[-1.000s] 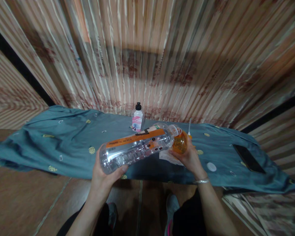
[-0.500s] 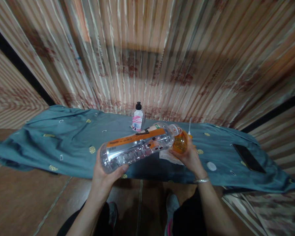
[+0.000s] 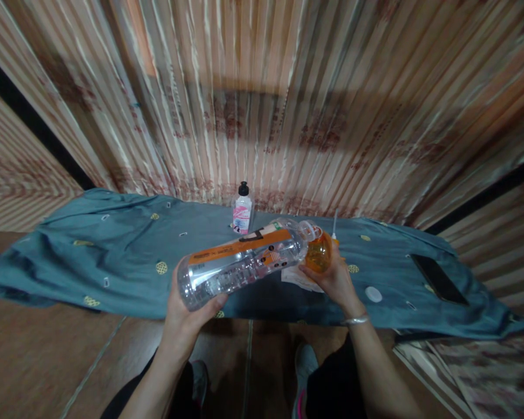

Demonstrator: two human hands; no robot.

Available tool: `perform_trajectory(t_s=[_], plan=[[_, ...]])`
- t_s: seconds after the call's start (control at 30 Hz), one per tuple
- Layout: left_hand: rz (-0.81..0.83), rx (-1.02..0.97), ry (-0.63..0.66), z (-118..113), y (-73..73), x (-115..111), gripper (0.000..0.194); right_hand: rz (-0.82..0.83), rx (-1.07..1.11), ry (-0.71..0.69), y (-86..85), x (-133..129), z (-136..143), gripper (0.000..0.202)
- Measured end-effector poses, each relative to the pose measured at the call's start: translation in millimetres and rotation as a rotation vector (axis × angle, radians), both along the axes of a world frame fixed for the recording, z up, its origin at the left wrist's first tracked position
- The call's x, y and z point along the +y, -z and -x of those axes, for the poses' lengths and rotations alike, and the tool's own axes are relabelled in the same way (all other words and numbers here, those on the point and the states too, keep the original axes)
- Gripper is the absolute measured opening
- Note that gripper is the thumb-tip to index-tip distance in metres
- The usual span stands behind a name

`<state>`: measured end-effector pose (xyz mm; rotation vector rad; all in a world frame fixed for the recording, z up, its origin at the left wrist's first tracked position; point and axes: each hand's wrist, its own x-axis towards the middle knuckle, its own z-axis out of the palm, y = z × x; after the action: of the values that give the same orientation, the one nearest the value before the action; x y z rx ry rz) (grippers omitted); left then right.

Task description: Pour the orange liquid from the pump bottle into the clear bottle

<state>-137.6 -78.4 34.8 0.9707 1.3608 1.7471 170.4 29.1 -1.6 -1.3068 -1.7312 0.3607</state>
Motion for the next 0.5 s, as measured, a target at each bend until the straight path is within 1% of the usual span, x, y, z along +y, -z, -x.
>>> perform_trajectory(t_s=[0.3, 0.4, 0.5], plan=[[0.009, -0.047, 0.043, -3.7, -1.7, 0.6, 0.088, -0.010, 0.010, 0.031, -0.3, -1.4, 1.6, 0.096], [0.011, -0.035, 0.036, -4.1, -1.5, 1.3, 0.089, -0.001, 0.014, 0.024, -1.2, -1.9, 1.8, 0.095], [0.006, -0.017, 0.031, -4.5, -3.5, 1.4, 0.085, 0.007, 0.010, 0.034, -1.2, -2.2, 1.6, 0.095]])
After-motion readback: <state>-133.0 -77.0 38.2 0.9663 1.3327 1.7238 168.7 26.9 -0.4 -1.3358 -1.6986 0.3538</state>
